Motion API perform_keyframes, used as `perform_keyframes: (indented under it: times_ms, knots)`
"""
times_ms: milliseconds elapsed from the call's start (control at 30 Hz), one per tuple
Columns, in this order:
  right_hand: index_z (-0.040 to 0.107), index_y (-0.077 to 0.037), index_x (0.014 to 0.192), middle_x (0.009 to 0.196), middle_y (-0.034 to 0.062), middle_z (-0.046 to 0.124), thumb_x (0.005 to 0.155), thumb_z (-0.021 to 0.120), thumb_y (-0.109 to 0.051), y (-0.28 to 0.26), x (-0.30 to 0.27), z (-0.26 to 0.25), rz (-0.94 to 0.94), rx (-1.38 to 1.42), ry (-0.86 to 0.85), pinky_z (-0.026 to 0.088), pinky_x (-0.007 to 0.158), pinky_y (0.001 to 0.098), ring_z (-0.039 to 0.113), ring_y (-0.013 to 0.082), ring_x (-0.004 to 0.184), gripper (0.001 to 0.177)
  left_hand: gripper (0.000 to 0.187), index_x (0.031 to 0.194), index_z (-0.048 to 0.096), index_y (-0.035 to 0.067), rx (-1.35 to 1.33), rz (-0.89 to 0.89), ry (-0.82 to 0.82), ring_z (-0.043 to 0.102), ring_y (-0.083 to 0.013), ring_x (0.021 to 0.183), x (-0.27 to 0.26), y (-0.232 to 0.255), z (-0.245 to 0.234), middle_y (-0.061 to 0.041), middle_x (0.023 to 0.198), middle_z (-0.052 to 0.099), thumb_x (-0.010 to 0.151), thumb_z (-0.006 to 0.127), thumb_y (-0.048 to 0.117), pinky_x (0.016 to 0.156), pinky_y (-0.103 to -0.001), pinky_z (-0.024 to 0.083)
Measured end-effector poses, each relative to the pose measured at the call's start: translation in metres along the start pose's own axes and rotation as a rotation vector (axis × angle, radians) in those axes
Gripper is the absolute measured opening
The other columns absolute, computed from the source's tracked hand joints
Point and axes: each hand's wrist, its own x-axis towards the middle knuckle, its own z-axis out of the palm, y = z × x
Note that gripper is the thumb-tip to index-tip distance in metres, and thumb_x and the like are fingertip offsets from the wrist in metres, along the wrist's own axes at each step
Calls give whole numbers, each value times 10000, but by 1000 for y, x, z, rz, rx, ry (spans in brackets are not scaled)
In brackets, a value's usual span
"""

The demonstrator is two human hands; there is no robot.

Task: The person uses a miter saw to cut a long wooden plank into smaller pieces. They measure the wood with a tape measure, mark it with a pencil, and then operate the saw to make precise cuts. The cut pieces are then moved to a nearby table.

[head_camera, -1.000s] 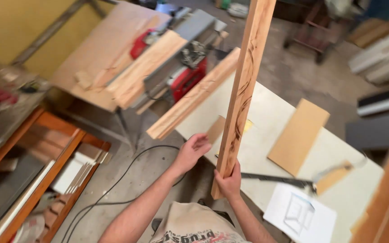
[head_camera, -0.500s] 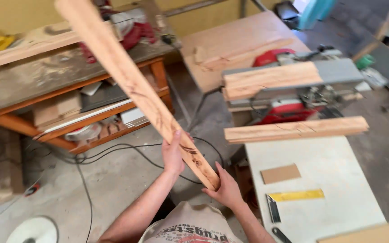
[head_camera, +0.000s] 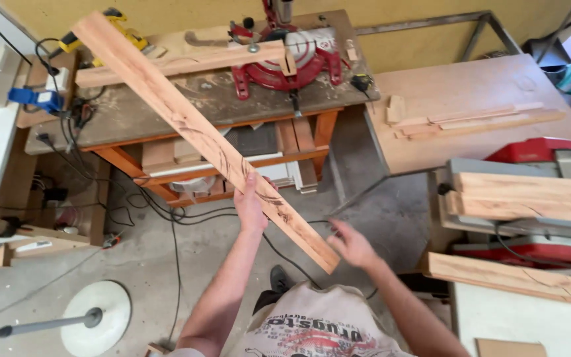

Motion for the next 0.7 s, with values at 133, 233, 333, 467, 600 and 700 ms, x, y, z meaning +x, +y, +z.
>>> perform_keyframes:
  times_ms: [133, 233, 333, 467, 600, 700]
  knots:
    - [675, -91, 1297, 1158, 217, 737, 1023, 572, -518, 40, 129, -32, 133, -44, 127, 548, 987, 514, 689, 413, 1124, 518, 260, 1189, 613, 90, 72, 52, -29, 775, -314, 721, 66, 22, -2, -203, 887, 762, 977, 721, 195, 634, -459, 675]
    - [712, -84, 1247, 1135, 181, 748, 994, 648, -473, 69, 222, -69, 201, -94, 263, 553, 980, 486, 695, 375, 1119, 468, 270, 1201, 642, 109, 90, 65, 9, 782, -274, 759, 96, 27, -12, -181, 934, 771, 964, 746, 186, 683, -432, 668]
    - [741, -141, 1205, 1098, 121, 761, 962, 692, -489, 89, 313, -110, 222, -119, 395, 565, 956, 455, 704, 321, 1107, 427, 252, 1216, 663, 126, 115, 91, -21, 782, -285, 810, 94, 50, 2, -188, 989, 770, 991, 711, 229, 730, -445, 670]
    - [729, -168, 1197, 1077, 141, 726, 942, 695, -409, 154, 423, -156, 204, -228, 524, 557, 961, 463, 698, 356, 1072, 353, 367, 1300, 648, 96, 253, 162, -76, 750, -259, 935, 102, 54, -2, -177, 1122, 747, 974, 736, 241, 821, -452, 635]
    - [574, -112, 1355, 1231, 216, 624, 867, 689, -324, 174, 484, -187, 193, -440, 497, 504, 985, 514, 619, 447, 1127, 544, 230, 1122, 664, -16, 350, 158, -256, 741, -308, 841, 114, 53, -10, -218, 917, 741, 963, 641, 149, 783, -421, 616]
    - [568, -66, 1316, 1179, 251, 642, 808, 645, -305, 185, 525, -201, 197, -524, 300, 519, 901, 547, 616, 483, 1080, 567, 290, 1100, 667, -66, 461, 212, -411, 719, -307, 844, 129, 53, 1, -223, 913, 736, 905, 665, 148, 807, -409, 585]
